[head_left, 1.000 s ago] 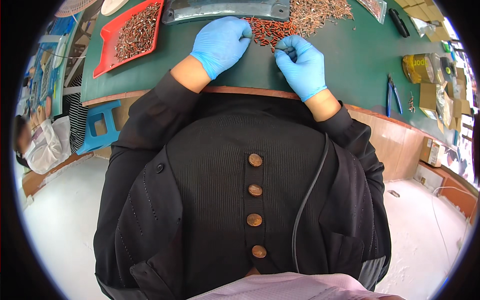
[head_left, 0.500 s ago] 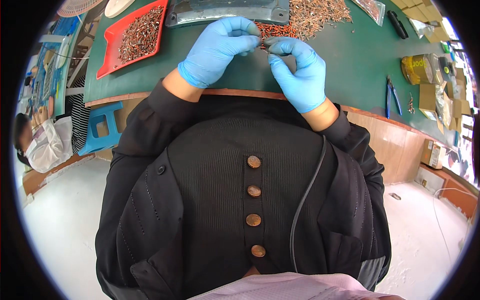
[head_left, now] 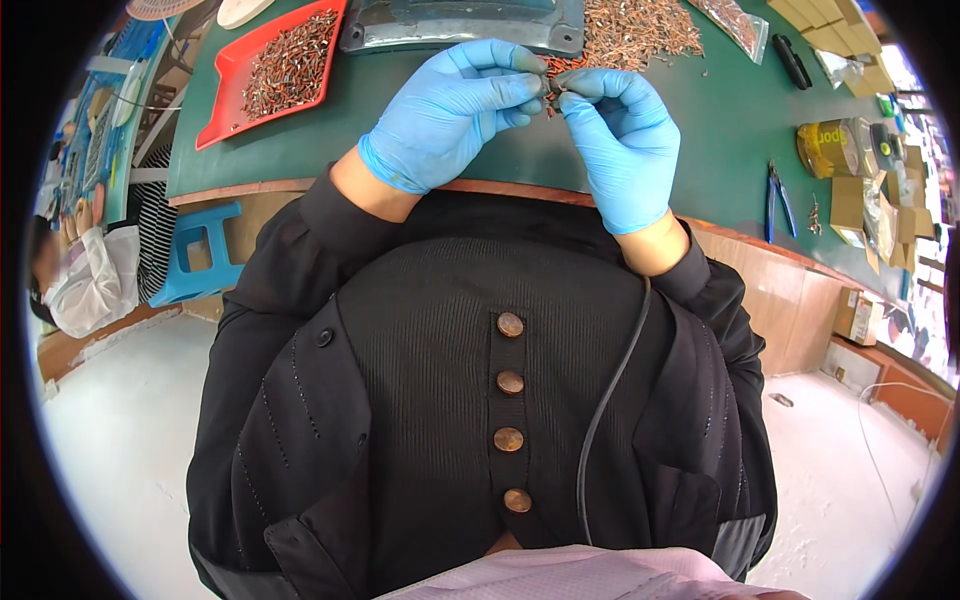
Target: Assemble small electronic components using a manual press at a workstation.
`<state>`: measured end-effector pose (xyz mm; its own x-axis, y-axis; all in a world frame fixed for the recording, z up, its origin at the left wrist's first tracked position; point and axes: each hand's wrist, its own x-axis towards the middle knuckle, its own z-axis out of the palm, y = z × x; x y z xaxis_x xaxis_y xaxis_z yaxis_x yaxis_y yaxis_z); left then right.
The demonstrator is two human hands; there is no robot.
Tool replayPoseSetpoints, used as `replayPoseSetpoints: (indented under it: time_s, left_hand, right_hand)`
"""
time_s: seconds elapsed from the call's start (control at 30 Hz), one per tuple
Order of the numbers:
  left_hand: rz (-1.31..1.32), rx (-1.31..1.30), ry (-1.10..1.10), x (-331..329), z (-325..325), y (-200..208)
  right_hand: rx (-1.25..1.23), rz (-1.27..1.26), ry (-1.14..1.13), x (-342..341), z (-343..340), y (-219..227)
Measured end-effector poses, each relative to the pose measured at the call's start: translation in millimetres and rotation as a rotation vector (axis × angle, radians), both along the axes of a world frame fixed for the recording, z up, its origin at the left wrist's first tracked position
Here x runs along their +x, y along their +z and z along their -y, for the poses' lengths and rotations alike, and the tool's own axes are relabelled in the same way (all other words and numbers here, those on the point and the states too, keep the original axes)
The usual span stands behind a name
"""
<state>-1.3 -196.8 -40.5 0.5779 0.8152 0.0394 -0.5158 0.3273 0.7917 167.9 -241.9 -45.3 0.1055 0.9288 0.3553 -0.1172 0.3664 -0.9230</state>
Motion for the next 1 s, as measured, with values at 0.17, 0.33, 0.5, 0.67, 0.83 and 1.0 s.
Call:
replayPoseSetpoints:
  time_s: [0.17, 0.33, 0.5, 0.67, 0.83, 1.0]
  left_hand:
    - [-0.15, 0.096, 0.126, 0.5, 3.5, 3.6]
    - [-0.566, 0.621, 0.316, 2.8, 10.4, 7.0]
    - [-0.742, 0.856, 0.457, 8.7, 23.4, 9.7]
    - [-0.884, 1.029, 0.467, 7.4, 21.6, 19.6]
    - [-0.764, 0.97, 0.505, 7.3, 26.2, 23.4]
    - [-0.599, 0.659, 0.5, 6.7, 28.8, 17.6]
  right_hand:
    - [-0.011, 0.008, 0.005, 0.9, 1.2, 2.4]
    - [-0.087, -0.014, 0.011, 0.0, 2.3, 3.3]
    - [-0.139, 0.17, 0.03, 1.6, 0.7, 3.4]
    - [-0.147, 0.391, 0.011, -0.8, -2.6, 6.9]
    - [-0.079, 0.191, -0.028, -4.7, -6.2, 11.7]
    - [-0.139, -0.085, 0.033, -13.2, -7.6, 18.0]
